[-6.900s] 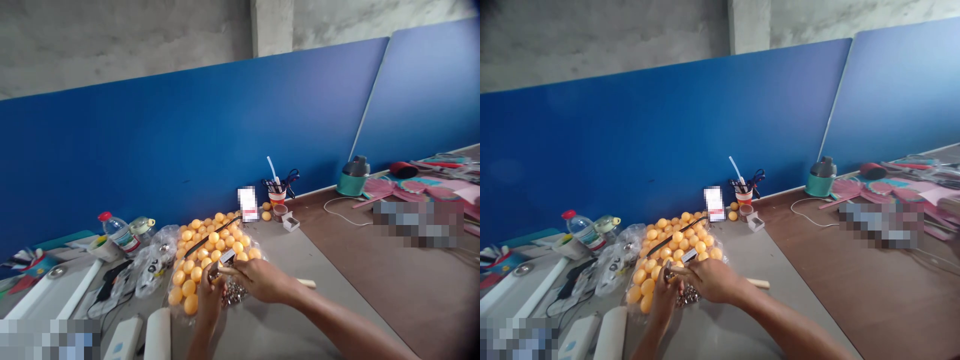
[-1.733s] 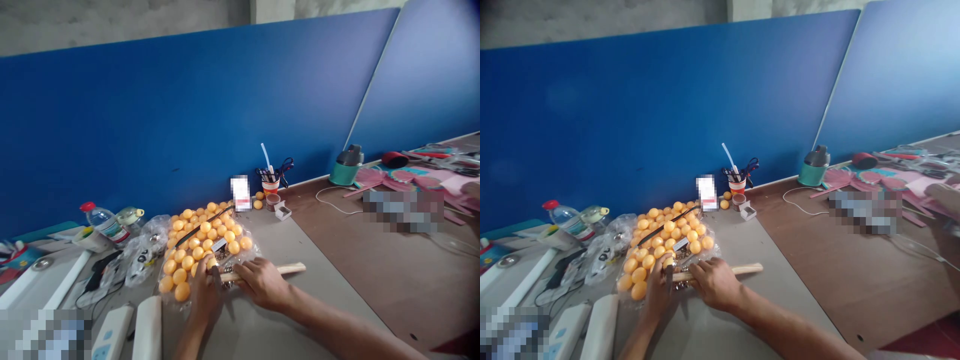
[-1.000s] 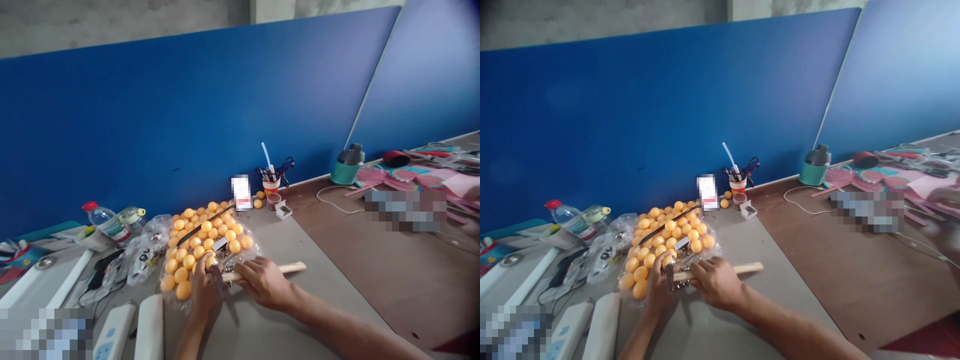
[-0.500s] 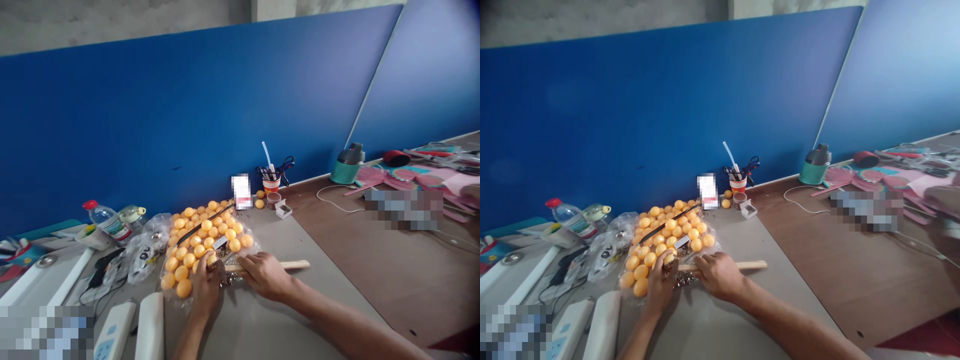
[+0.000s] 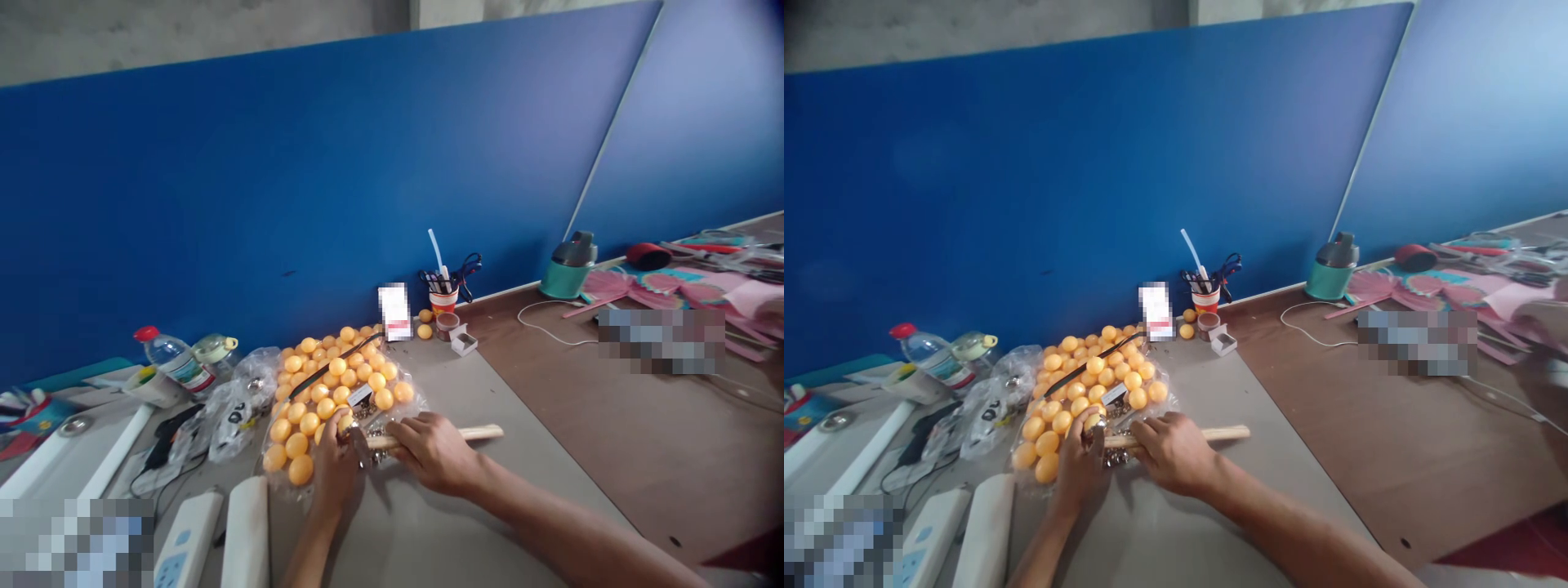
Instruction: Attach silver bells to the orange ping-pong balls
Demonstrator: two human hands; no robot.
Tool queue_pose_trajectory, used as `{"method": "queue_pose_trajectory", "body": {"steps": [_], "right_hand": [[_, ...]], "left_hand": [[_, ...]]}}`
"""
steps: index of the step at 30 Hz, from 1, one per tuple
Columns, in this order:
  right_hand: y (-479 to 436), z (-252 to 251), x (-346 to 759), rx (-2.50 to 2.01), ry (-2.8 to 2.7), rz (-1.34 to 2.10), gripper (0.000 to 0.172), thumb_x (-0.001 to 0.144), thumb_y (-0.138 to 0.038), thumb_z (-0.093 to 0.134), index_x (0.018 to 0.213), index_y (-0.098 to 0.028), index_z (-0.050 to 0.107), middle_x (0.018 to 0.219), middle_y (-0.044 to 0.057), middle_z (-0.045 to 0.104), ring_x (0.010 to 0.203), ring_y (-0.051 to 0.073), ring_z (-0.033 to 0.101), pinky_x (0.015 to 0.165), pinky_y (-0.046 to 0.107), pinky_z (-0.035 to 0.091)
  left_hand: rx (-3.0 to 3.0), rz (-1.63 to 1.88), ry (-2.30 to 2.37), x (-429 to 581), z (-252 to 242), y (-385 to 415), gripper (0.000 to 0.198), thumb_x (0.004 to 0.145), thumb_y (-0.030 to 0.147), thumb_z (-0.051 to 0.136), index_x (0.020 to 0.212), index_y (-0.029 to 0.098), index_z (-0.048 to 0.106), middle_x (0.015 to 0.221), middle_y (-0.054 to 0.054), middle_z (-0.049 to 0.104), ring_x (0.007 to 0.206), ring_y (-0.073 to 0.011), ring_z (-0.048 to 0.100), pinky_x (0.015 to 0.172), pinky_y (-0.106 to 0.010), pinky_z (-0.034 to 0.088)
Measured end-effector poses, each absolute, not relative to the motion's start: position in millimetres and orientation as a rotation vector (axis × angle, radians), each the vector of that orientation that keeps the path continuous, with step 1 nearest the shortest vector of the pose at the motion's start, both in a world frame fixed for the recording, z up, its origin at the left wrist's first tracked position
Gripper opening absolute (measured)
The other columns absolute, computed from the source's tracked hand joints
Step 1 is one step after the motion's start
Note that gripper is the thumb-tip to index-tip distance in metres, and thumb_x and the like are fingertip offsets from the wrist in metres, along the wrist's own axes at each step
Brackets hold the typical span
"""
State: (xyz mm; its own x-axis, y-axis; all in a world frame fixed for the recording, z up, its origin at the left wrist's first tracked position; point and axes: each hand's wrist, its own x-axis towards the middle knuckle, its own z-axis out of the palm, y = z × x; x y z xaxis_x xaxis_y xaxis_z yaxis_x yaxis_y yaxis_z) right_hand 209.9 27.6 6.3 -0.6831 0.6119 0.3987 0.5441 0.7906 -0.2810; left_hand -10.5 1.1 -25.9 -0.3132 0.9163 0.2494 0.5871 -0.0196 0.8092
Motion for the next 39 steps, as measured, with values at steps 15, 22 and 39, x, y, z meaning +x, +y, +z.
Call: {"method": "queue_pose_trajectory", "body": {"steps": [15, 22, 39], "right_hand": [[27, 3, 208, -0.852, -2.545, 0.208, 0.008, 0.102, -0.029, 0.06, 0.1, -0.021, 0.06, 0.084, 0.003, 0.074, 0.066, 0.018, 0.062, 0.065, 0.033, 0.038], [25, 2, 206, -0.89, -2.555, 0.195, 0.009, 0.101, -0.029, 0.059, 0.097, -0.021, 0.061, 0.082, 0.002, 0.073, 0.063, 0.018, 0.06, 0.064, 0.033, 0.039], [24, 3, 204, -0.862, -2.538, 0.174, 0.01, 0.102, -0.03, 0.058, 0.1, -0.02, 0.06, 0.083, 0.002, 0.074, 0.066, 0.019, 0.061, 0.064, 0.032, 0.039]], "left_hand": [[1.521, 1.263, 1.909, 2, -10, -3, 0.04, 0.088, 0.048, 0.053, 0.113, 0.02, 0.069, 0.106, -0.016, 0.081, 0.096, -0.0341, 0.077, 0.087, -0.053, 0.063], [1.574, 1.258, 1.902, 0, -11, -1, 0.042, 0.089, 0.052, 0.052, 0.111, 0.021, 0.071, 0.108, -0.018, 0.08, 0.095, -0.0348, 0.077, 0.088, -0.055, 0.063], [1.5, 1.275, 1.892, -2, -7, -2, 0.045, 0.087, 0.059, 0.055, 0.11, 0.023, 0.069, 0.11, -0.016, 0.08, 0.098, -0.0352, 0.076, 0.088, -0.053, 0.063]]}}
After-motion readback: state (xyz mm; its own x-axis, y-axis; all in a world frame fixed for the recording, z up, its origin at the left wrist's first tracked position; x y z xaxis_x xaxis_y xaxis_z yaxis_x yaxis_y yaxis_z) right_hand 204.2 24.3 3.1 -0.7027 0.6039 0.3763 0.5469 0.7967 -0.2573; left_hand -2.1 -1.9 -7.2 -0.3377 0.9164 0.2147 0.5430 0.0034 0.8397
